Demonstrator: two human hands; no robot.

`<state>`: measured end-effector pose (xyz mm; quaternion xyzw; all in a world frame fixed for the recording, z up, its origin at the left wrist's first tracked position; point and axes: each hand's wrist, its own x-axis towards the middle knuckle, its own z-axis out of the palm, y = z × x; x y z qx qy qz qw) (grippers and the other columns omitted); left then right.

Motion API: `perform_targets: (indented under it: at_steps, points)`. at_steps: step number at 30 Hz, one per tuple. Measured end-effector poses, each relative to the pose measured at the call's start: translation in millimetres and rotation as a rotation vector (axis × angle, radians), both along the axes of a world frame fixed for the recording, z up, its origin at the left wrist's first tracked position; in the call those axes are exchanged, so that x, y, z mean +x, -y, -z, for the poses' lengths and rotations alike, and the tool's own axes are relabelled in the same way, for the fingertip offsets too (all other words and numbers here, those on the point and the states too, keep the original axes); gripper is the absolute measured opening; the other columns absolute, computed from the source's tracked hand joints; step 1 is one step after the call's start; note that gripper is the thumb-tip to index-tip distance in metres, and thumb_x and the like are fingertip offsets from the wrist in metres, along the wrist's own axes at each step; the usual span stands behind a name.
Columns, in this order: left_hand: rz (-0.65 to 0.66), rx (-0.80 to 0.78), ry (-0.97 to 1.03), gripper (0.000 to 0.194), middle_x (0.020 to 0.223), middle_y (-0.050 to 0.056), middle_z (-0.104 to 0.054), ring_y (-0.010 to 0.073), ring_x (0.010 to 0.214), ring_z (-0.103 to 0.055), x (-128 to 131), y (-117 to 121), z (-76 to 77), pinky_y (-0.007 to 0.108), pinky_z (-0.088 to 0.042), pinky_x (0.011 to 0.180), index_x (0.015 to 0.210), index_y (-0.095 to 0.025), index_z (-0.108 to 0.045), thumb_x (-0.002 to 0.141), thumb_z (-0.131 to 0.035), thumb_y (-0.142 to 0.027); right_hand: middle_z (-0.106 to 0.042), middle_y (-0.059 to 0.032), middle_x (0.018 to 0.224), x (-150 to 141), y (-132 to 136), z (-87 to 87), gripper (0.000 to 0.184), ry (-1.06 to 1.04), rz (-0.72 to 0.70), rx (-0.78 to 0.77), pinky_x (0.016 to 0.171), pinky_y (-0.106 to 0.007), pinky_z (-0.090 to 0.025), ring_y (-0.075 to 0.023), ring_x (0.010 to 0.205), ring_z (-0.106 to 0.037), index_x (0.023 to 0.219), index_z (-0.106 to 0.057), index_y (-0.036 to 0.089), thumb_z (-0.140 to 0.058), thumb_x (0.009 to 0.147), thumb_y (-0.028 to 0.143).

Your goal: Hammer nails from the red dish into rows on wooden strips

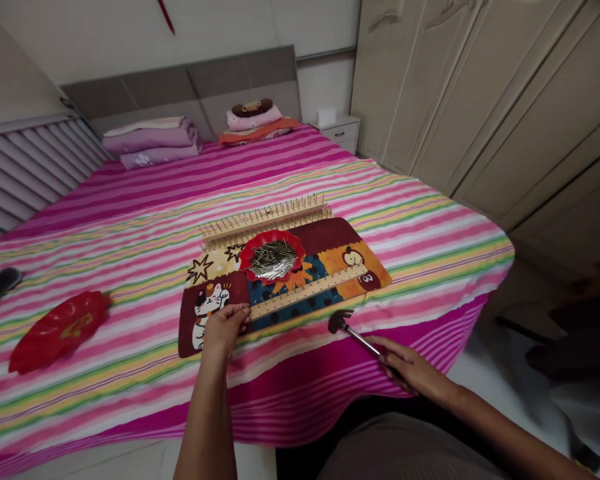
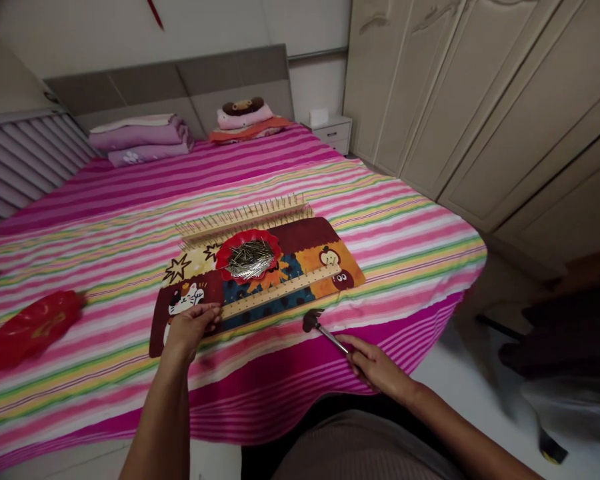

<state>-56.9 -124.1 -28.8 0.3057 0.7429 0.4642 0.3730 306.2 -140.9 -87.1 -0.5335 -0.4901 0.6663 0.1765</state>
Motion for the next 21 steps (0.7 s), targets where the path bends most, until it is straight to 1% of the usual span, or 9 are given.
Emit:
perform_targets:
  at_steps: [2,4,6,8,11,13,15,17,21]
  points:
    - [0.012,-0.015,-0.120,0.037,0.055,0.000,-0.062,0.0100,0.049,-0.050,-3,3,7.1,0.023,-0.040,0.049,0.077,-0.015,-0.069,0.054,-0.065,-0.044,-0.041,0.0080,0.053,-7,2,-9.1,0.060,-0.001,-0.044,0.045,0.037,-0.019,-0.021,-0.0066,0.040,-0.032,0.131,-0.045,0.016,-0.046,0.075,0.040]
    - [0.020,-0.027,-0.226,0.036,0.063,0.001,-0.066,0.0120,0.054,-0.053,-3,6,11.5,0.024,-0.040,0.050,0.080,-0.018,-0.070,0.060,-0.061,-0.046,-0.041,0.0073,0.054,-20,3,-23.1,0.056,-0.022,-0.109,0.094,0.040,-0.020,-0.023,-0.0073,0.043,-0.033,0.128,-0.049,0.018,-0.046,0.077,0.039]
    - [0.019,-0.006,-0.310,0.031,0.075,0.002,-0.069,0.0148,0.063,-0.057,-1,9,12.9,0.026,-0.042,0.055,0.079,-0.020,-0.070,0.064,-0.058,-0.045,-0.040,0.0069,0.054,-39,0,-41.5,0.051,-0.050,-0.171,0.166,0.042,-0.020,-0.025,-0.0078,0.044,-0.034,0.127,-0.051,0.019,-0.046,0.080,0.036]
    - [0.017,0.038,-0.388,0.025,0.084,0.003,-0.070,0.0173,0.074,-0.059,3,10,12.5,0.028,-0.045,0.064,0.073,-0.021,-0.069,0.066,-0.057,-0.042,-0.041,0.0063,0.054,-62,-6,-62.3,0.047,-0.079,-0.219,0.275,0.045,-0.021,-0.027,-0.0085,0.047,-0.036,0.128,-0.050,0.021,-0.044,0.082,0.031]
    - [0.022,0.081,-0.504,0.019,0.083,0.004,-0.068,0.0185,0.082,-0.059,10,10,11.8,0.030,-0.044,0.076,0.066,-0.021,-0.066,0.069,-0.055,-0.037,-0.046,0.0049,0.059,-99,-20,-91.8,0.042,-0.075,-0.280,0.444,0.049,-0.021,-0.032,-0.0091,0.053,-0.041,0.124,-0.053,0.022,-0.042,0.083,0.023]
    - [0.020,0.083,-0.565,0.018,0.081,0.004,-0.066,0.0182,0.080,-0.059,13,10,12.6,0.030,-0.044,0.077,0.066,-0.021,-0.065,0.070,-0.054,-0.034,-0.047,0.0049,0.061,-121,-30,-106.1,0.043,-0.072,-0.348,0.555,0.052,-0.020,-0.034,-0.0092,0.055,-0.043,0.126,-0.051,0.024,-0.041,0.084,0.020]
    - [0.022,0.079,-0.610,0.019,0.080,0.005,-0.065,0.0178,0.079,-0.059,14,10,14.0,0.029,-0.043,0.076,0.069,-0.020,-0.065,0.072,-0.052,-0.033,-0.052,0.0039,0.066,-138,-38,-113.9,0.044,-0.062,-0.385,0.651,0.056,-0.020,-0.038,-0.0096,0.058,-0.045,0.126,-0.051,0.024,-0.040,0.084,0.017]
    - [0.028,0.075,-0.645,0.020,0.079,0.005,-0.064,0.0179,0.079,-0.058,14,9,15.3,0.029,-0.043,0.075,0.069,-0.020,-0.065,0.073,-0.051,-0.033,-0.059,0.0017,0.075,-150,-44,-115.9,0.043,-0.032,-0.421,0.723,0.062,-0.021,-0.040,-0.0105,0.064,-0.049,0.124,-0.053,0.023,-0.040,0.084,0.015]
    - [0.037,0.048,-0.686,0.021,0.076,0.005,-0.063,0.0183,0.076,-0.057,14,9,15.8,0.030,-0.042,0.073,0.068,-0.019,-0.064,0.074,-0.050,-0.033,-0.064,-0.0010,0.091,-156,-46,-113.5,0.044,0.009,-0.495,0.793,0.071,-0.024,-0.042,-0.0131,0.076,-0.053,0.122,-0.055,0.024,-0.040,0.083,0.012]
